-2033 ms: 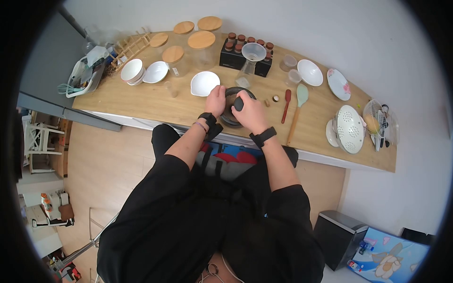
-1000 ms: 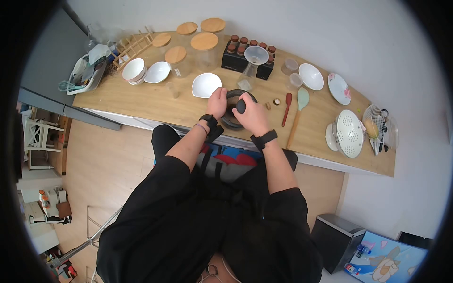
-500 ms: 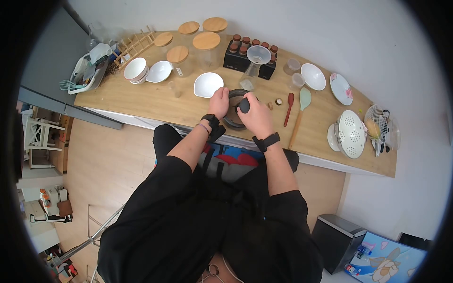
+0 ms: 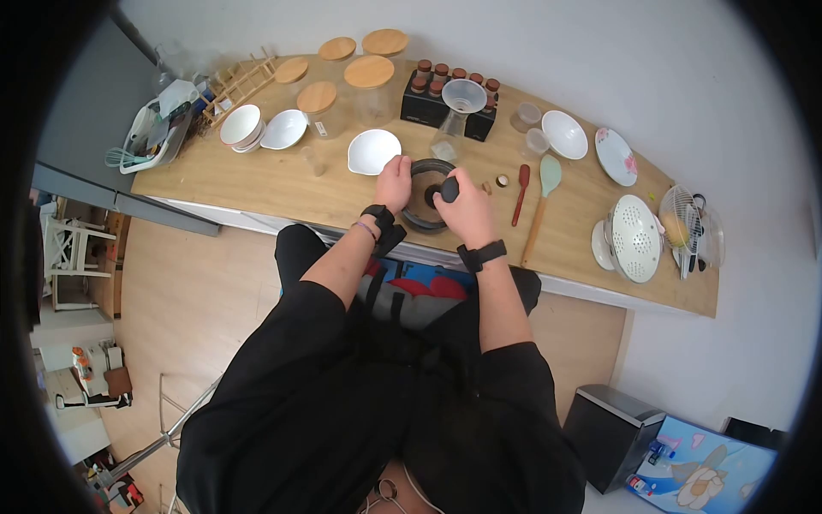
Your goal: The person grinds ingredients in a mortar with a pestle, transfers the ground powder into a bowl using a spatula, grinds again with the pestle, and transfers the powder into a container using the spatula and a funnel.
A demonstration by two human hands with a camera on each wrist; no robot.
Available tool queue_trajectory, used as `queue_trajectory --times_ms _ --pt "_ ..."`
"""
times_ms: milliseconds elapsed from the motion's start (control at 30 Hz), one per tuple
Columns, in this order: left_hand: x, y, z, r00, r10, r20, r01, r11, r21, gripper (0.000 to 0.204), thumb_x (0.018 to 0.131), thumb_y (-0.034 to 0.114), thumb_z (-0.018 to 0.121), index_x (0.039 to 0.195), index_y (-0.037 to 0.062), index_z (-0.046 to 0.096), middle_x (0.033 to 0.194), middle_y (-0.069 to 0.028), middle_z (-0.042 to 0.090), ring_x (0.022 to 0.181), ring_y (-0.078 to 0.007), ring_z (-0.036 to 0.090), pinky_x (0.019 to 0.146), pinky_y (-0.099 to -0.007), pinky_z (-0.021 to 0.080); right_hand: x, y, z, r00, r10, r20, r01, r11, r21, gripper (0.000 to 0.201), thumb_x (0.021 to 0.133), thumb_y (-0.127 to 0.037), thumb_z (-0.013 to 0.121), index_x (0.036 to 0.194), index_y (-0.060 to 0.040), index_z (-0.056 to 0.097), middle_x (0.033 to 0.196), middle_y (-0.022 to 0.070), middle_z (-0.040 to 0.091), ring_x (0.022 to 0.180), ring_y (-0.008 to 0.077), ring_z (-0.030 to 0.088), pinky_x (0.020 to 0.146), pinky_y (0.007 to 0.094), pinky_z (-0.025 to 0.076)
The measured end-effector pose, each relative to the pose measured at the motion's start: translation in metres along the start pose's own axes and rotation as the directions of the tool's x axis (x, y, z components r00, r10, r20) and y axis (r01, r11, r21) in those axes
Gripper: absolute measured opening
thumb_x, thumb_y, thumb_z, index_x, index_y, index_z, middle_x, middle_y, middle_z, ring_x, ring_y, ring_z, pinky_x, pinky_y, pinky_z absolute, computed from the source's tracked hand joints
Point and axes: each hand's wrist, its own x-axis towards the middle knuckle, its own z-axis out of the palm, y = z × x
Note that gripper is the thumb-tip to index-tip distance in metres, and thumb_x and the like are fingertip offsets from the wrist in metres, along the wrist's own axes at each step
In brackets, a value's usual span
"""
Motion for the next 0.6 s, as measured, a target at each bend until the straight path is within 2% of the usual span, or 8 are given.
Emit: queue_trajectory --times_ms 33,67,200,267,367,400,467,600 --pt "0.0 -0.002 0.0 1.0 -0.004 0.005 0.004 1.0 0.017 0.035 0.101 0.027 0.044 0.096 -0.0014 0.063 0.091 -0.0262 0.064 0.091 -0.0449 0.06 0.081 -0.0481 0.047 0.0 0.0 0.002 0.999 0.028 0.024 -0.028 1.0 0.009 0.035 0.076 -0.024 0.075 0.105 -0.0139 0.058 0.083 0.0193 0.069 0.081 0.0424 0.066 0.069 0.0485 0.052" --pt "0.002 -0.003 0.0 1.0 -0.006 0.005 0.006 0.999 0.034 0.036 0.102 0.029 0.044 0.099 -0.0009 0.064 0.092 -0.0253 0.066 0.091 -0.0437 0.062 0.081 -0.0448 0.048 0.001 0.002 -0.002 0.997 -0.022 0.069 0.025 0.998 -0.052 0.035 0.077 -0.025 0.075 0.106 -0.0143 0.058 0.083 0.0195 0.069 0.082 0.0422 0.066 0.069 0.0486 0.052" --pt "0.001 0.001 -0.002 1.0 -0.03 0.004 0.03 0.998 0.049 0.036 0.102 0.029 0.044 0.099 -0.0009 0.065 0.092 -0.025 0.066 0.091 -0.0428 0.063 0.081 -0.0446 0.049 0.0 -0.008 -0.009 0.999 -0.047 0.012 0.047 0.999 -0.02 0.037 0.078 -0.026 0.075 0.108 -0.0147 0.058 0.083 0.02 0.069 0.082 0.0422 0.066 0.068 0.049 0.052" --pt "0.003 -0.003 0.0 1.0 -0.024 0.008 0.023 0.999 0.047 0.036 0.102 0.029 0.044 0.099 -0.0006 0.065 0.091 -0.0247 0.066 0.091 -0.043 0.063 0.081 -0.0444 0.049 -0.002 -0.01 -0.012 0.999 -0.016 -0.036 0.018 0.999 0.035 0.036 0.078 -0.027 0.074 0.108 -0.0148 0.058 0.083 0.0201 0.068 0.081 0.0427 0.066 0.068 0.0495 0.052" --pt "0.004 -0.005 0.001 1.0 -0.012 0.016 0.011 1.0 0.026 0.036 0.102 0.029 0.044 0.099 -0.0005 0.065 0.091 -0.0248 0.066 0.091 -0.0428 0.063 0.081 -0.0443 0.049 -0.004 0.005 0.013 0.999 0.05 -0.01 -0.05 0.999 -0.004 0.034 0.077 -0.026 0.073 0.106 -0.0142 0.06 0.083 0.0201 0.069 0.081 0.0429 0.066 0.068 0.0496 0.052" --pt "0.002 -0.003 0.002 1.0 -0.009 0.016 0.009 1.0 0.025 0.036 0.102 0.029 0.044 0.099 -0.0005 0.065 0.091 -0.0248 0.066 0.091 -0.0428 0.063 0.081 -0.0443 0.049 -0.004 0.003 0.012 0.999 0.027 -0.02 -0.027 1.0 0.002 0.034 0.077 -0.027 0.074 0.106 -0.0149 0.06 0.084 0.0199 0.069 0.081 0.0428 0.066 0.068 0.0499 0.052" --pt "0.001 -0.001 0.002 0.999 0.028 -0.023 -0.028 1.0 0.001 0.033 0.101 0.025 0.045 0.091 -0.0022 0.062 0.089 -0.0276 0.063 0.09 -0.0471 0.058 0.079 -0.0519 0.046 0.003 0.001 0.006 1.0 -0.002 -0.028 0.001 1.0 -0.011 0.035 0.078 -0.027 0.074 0.107 -0.0152 0.059 0.084 0.0197 0.069 0.082 0.0428 0.066 0.069 0.0498 0.052" --pt "0.0 0.004 -0.001 1.0 0.0 0.0 0.0 1.0 0.003 0.034 0.101 0.025 0.044 0.091 -0.0024 0.062 0.09 -0.0276 0.063 0.091 -0.0469 0.058 0.08 -0.0518 0.046 0.003 -0.001 0.003 0.997 -0.018 -0.08 0.019 1.0 0.016 0.038 0.078 -0.027 0.076 0.109 -0.0155 0.059 0.084 0.0191 0.069 0.083 0.0429 0.066 0.07 0.0493 0.053"
